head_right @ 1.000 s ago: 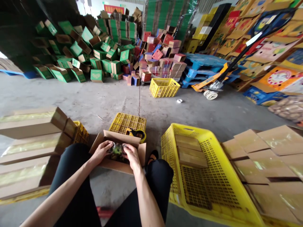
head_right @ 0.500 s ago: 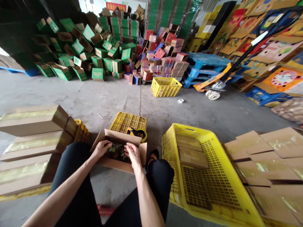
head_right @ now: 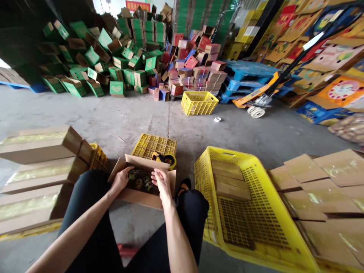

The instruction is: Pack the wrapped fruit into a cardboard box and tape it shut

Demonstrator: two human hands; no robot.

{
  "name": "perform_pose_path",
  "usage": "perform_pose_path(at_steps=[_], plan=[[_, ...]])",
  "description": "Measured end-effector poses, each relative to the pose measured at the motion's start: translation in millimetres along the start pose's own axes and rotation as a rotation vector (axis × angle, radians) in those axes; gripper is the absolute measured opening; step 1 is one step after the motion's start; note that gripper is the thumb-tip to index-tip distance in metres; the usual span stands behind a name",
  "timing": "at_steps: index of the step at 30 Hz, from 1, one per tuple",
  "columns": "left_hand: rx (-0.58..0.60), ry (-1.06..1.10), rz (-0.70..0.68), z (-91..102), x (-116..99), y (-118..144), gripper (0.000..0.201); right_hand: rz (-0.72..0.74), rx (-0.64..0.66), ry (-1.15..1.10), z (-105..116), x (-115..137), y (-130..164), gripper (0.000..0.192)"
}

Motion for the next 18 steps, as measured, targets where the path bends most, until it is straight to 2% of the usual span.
perform_pose_path(at_steps=[3, 7, 9, 11, 14, 18], plan=[[0.12, -0.175, -0.006, -2.5, 0.0, -1.3, 0.057, 0.012, -0.034, 0.005, 2.6, 2.2, -1.4, 0.045], [0.226, -0.295, 0.013, -9.8, -2.6, 2.3, 0.038, 0.044, -0.057, 0.039, 7.1, 3.7, -2.9, 0.044], [0.26, -0.341, -0.001, -12.1, -4.7, 4.5, 0.029, 0.076, -0.037, 0.167, 8.0, 4.1, -4.2, 0.042], [0.278, -0.376, -0.035, -12.2, -7.2, 5.4, 0.025, 0.131, 0.01, 0.436, 6.4, 4.7, -5.5, 0.039], [0.318, -0.41, -0.087, -9.9, -10.7, 2.9, 0.042, 0.182, 0.099, 0.785, -0.6, 5.7, -6.9, 0.03], [0.401, -0.448, -0.101, -10.0, -15.4, -7.3, 0.067, 0.165, 0.271, 1.01, -13.3, 6.5, -10.3, 0.025]])
Point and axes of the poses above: each hand's wrist, its own y-axis away from the middle knuckle, its own z-axis out of the back of the hand, x = y × z, the point moved 1 cm from there along -y, towards the middle knuckle, and after that the axes turned 11 degrees about -y, right-handed, at the moved point
